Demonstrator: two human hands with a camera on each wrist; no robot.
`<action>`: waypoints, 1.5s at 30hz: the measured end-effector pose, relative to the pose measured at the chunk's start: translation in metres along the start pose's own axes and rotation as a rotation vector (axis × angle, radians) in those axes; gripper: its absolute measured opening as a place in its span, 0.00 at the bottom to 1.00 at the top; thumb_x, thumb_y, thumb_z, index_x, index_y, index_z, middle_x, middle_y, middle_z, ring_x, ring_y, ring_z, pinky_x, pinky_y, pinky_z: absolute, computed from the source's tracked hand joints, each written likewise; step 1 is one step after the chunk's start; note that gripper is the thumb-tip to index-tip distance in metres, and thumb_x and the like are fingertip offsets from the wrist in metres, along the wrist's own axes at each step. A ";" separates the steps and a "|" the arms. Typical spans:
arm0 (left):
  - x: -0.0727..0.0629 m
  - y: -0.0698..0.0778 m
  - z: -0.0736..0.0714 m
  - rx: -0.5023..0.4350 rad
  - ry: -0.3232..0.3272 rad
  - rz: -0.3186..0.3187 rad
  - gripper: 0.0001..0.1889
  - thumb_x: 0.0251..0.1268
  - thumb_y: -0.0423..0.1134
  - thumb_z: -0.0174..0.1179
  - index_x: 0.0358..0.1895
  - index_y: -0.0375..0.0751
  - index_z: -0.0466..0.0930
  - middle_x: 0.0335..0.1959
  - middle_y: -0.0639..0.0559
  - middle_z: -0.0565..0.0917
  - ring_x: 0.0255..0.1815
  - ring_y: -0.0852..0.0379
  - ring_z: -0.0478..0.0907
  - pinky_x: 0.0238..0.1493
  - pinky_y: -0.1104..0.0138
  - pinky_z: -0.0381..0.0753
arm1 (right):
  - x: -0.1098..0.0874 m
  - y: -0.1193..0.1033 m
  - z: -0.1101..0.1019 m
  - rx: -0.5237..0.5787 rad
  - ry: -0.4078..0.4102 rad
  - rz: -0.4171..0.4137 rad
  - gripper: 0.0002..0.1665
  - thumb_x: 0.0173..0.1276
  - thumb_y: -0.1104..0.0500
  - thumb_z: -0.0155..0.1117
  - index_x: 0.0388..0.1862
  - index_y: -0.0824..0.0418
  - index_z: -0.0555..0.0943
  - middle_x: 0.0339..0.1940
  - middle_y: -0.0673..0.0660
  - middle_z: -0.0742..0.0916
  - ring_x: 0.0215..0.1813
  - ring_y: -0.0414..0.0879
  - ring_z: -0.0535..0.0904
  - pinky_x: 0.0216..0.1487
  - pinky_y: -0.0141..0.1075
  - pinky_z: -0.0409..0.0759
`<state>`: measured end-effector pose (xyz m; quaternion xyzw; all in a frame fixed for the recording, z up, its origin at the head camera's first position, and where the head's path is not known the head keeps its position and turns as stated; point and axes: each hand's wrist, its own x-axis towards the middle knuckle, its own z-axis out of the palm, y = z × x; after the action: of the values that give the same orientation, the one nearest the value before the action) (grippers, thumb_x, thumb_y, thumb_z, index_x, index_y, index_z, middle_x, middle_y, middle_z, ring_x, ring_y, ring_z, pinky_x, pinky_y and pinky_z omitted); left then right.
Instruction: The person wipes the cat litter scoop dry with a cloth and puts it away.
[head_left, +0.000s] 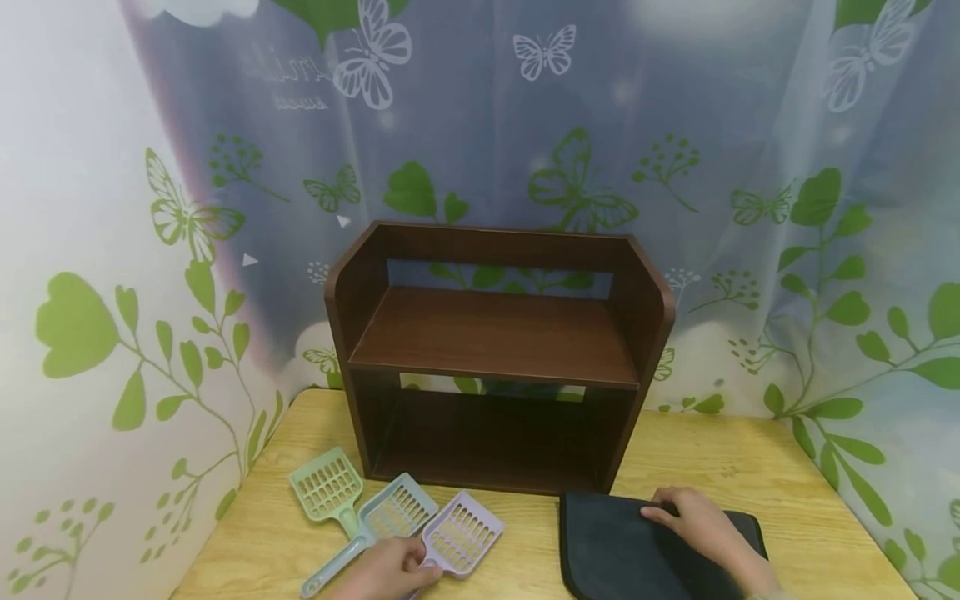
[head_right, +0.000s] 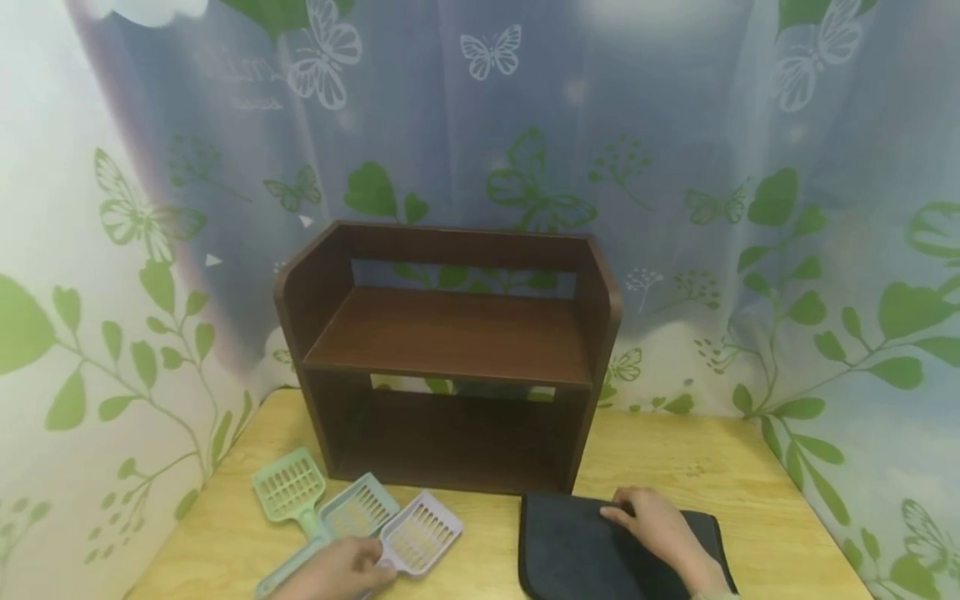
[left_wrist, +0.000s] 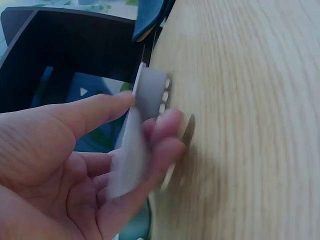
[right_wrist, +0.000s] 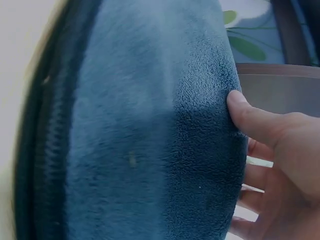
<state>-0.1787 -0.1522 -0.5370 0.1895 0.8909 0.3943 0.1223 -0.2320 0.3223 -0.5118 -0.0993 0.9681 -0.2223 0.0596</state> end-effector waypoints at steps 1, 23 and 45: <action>0.000 0.000 0.001 -0.007 0.001 -0.005 0.14 0.66 0.49 0.67 0.26 0.46 0.78 0.18 0.61 0.73 0.18 0.65 0.66 0.20 0.70 0.65 | -0.002 0.000 -0.003 0.025 -0.005 -0.005 0.12 0.70 0.45 0.67 0.35 0.52 0.83 0.30 0.46 0.83 0.30 0.40 0.76 0.34 0.39 0.75; 0.014 0.000 0.000 -0.325 0.060 0.073 0.16 0.73 0.40 0.58 0.44 0.25 0.82 0.20 0.62 0.72 0.19 0.68 0.65 0.19 0.73 0.64 | -0.055 -0.025 -0.058 0.500 0.270 0.117 0.22 0.80 0.47 0.55 0.54 0.65 0.81 0.43 0.49 0.85 0.41 0.38 0.79 0.41 0.33 0.78; 0.038 0.034 -0.024 -0.584 0.005 -0.026 0.12 0.77 0.36 0.54 0.43 0.25 0.75 0.19 0.57 0.68 0.15 0.66 0.56 0.17 0.75 0.56 | -0.056 -0.042 -0.044 0.515 0.751 0.073 0.15 0.72 0.59 0.67 0.53 0.67 0.83 0.49 0.36 0.80 0.50 0.24 0.74 0.48 0.16 0.73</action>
<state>-0.2134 -0.1307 -0.4978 0.1337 0.7423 0.6329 0.1748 -0.1775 0.3159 -0.4497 0.0405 0.8387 -0.4741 -0.2650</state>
